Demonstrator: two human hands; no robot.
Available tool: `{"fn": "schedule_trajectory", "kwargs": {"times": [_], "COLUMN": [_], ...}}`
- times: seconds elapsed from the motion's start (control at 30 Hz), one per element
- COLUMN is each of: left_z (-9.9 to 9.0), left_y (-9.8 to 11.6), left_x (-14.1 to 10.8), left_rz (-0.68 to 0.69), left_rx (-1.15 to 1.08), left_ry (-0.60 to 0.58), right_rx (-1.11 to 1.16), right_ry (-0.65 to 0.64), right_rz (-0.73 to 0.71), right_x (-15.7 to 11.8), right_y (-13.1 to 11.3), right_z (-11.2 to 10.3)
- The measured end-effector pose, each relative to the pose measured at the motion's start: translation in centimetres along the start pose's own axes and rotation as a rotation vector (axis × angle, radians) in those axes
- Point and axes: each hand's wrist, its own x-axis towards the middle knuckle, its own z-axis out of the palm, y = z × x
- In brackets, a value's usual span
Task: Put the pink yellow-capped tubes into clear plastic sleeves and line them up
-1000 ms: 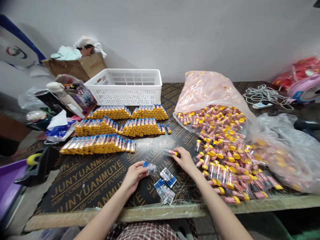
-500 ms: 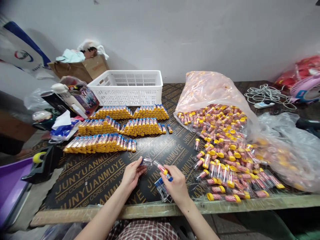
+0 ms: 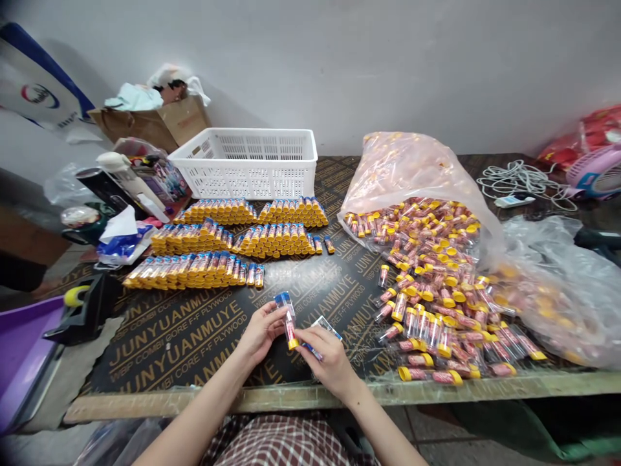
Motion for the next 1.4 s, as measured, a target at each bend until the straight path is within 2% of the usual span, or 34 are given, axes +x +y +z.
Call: {"fn": "schedule_trajectory", "kwargs": {"times": [0.17,0.23,0.4,0.77,1.4], "left_z": [0.2,0.5,0.9,1.3,1.6], "left_y": [0.7,0.7,0.3,-0.1,0.2], "left_x": [-1.3,-2.0,-2.8,-3.2,-3.7], "left_rz": [-0.11,-0.147,-0.176,-0.19,-0.175], "left_rx": [0.181,0.244,0.297,0.297,0.287], "left_ry": [-0.223,-0.279,-0.334,-0.304,-0.297], "right_rx": [-0.08,-0.042,0.19,0.342,0.402], "right_ry": [0.052,0.017,-0.114,-0.042,-0.007], "right_rz": [0.057,0.073,0.121,0.185,0.145], "right_x": [0.5,0.9,1.2,0.8,1.2], "right_y": [-0.3,-0.4,-0.6,-0.8,-1.5], "right_z": [-0.5,-0.9,-1.2,-0.7,-0.7]}}
